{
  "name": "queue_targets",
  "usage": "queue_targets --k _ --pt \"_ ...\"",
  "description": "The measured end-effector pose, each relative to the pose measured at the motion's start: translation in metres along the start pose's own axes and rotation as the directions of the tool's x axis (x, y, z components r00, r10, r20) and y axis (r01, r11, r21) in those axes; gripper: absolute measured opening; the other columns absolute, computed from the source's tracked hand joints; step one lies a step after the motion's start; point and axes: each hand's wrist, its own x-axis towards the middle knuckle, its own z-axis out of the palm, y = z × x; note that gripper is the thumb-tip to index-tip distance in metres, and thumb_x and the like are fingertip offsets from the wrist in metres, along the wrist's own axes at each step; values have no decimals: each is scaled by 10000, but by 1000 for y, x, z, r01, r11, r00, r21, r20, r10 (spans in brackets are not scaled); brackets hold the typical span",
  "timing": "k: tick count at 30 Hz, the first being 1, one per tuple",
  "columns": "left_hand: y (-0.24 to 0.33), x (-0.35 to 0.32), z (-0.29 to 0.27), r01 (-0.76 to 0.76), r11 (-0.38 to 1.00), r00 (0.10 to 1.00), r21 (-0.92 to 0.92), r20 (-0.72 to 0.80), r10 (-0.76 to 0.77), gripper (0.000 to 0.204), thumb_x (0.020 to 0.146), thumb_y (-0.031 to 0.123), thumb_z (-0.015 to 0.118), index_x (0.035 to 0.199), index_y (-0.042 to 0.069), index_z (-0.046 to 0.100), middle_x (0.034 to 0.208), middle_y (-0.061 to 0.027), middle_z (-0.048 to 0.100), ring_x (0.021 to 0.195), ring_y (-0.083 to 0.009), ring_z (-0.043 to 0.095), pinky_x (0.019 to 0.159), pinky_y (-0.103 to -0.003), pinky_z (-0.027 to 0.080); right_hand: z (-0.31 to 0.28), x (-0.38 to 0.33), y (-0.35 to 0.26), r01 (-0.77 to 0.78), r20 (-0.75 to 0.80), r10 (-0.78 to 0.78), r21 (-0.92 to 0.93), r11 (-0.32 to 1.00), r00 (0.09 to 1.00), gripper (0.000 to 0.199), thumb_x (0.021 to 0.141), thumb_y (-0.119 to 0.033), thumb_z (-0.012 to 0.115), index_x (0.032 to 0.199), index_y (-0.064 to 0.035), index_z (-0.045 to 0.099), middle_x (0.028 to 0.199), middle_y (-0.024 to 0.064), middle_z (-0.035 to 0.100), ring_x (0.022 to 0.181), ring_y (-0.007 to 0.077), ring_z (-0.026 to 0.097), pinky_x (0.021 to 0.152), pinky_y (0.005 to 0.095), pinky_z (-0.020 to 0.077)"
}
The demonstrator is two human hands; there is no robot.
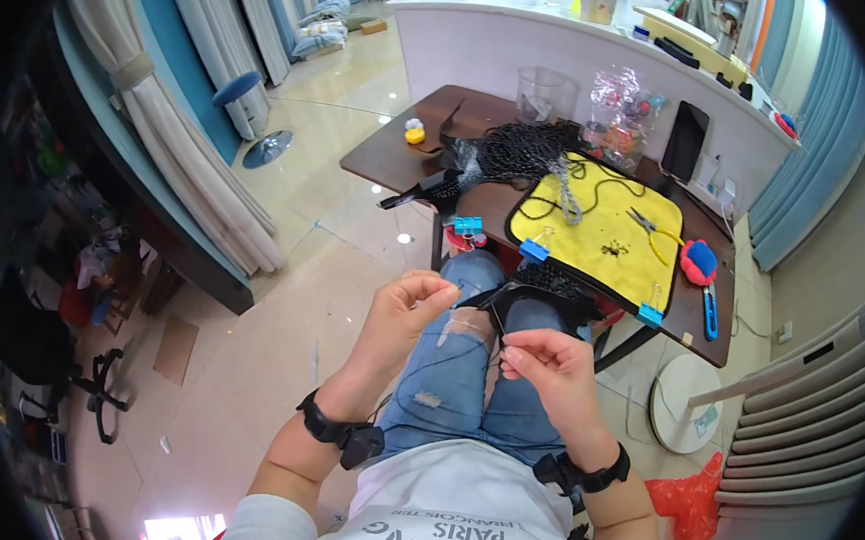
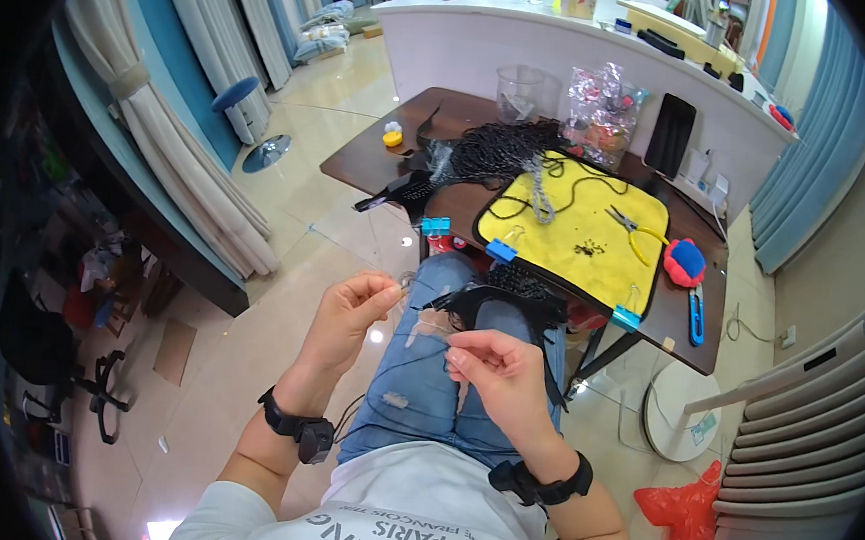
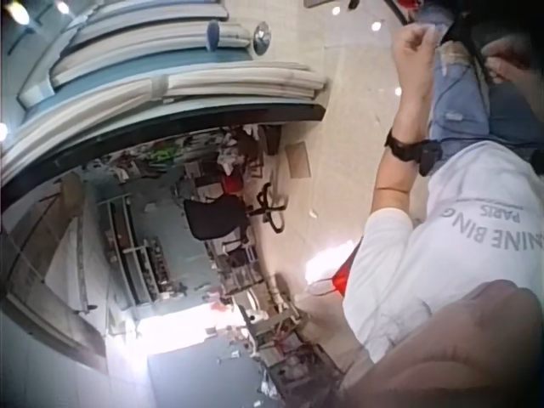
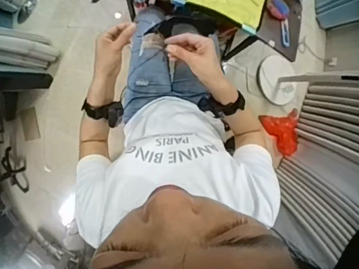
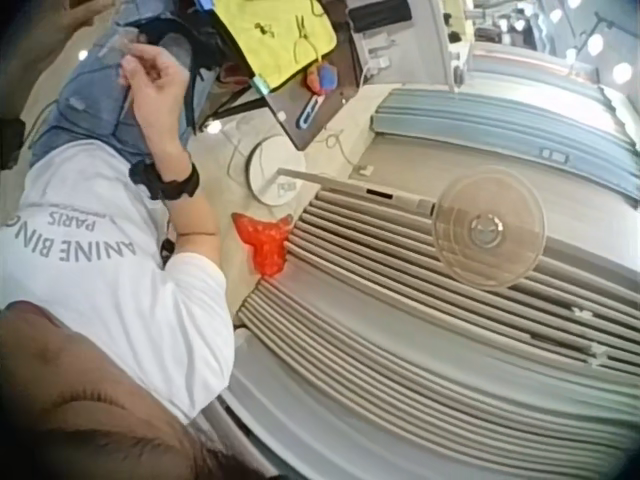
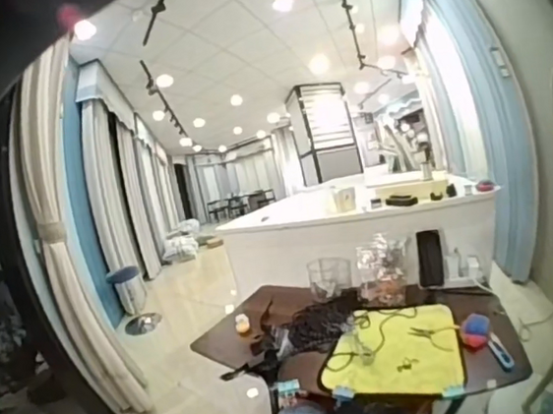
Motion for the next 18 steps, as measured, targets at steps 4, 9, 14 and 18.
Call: queue_targets --k 4,9,14,18 --pt "4 -7 13 195 978 971 -73 153 -182 103 848 113 650 863 11 662 904 -19 567 786 -70 509 699 -209 412 8 1 -3 82 -20 -82 -14 997 996 148 837 12 618 980 44 636 835 78 657 720 106 625 661 231 525" --pt "6 -11 22 168 975 969 -147 206 -136 89 858 96 635 880 13 658 864 -12 582 763 -74 520 682 -200 415 13 3 0 102 -39 -102 14 995 994 177 837 -34 639 1001 33 638 809 51 654 698 64 598 617 205 508" --pt "18 -12 22 239 970 948 -35 222 -226 142 872 137 627 923 6 648 807 -20 621 679 -67 563 581 -190 435 6 2 -16 67 -88 -98 -304 950 991 191 849 -65 633 1027 2 635 820 50 652 687 63 604 586 196 497" --pt "31 -12 24 312 947 905 74 282 -320 170 882 160 619 944 3 639 778 -31 638 627 -62 578 519 -186 442 -6 14 -24 176 72 -164 -214 961 984 222 850 -107 643 1052 -18 629 781 23 643 643 43 581 528 185 470"
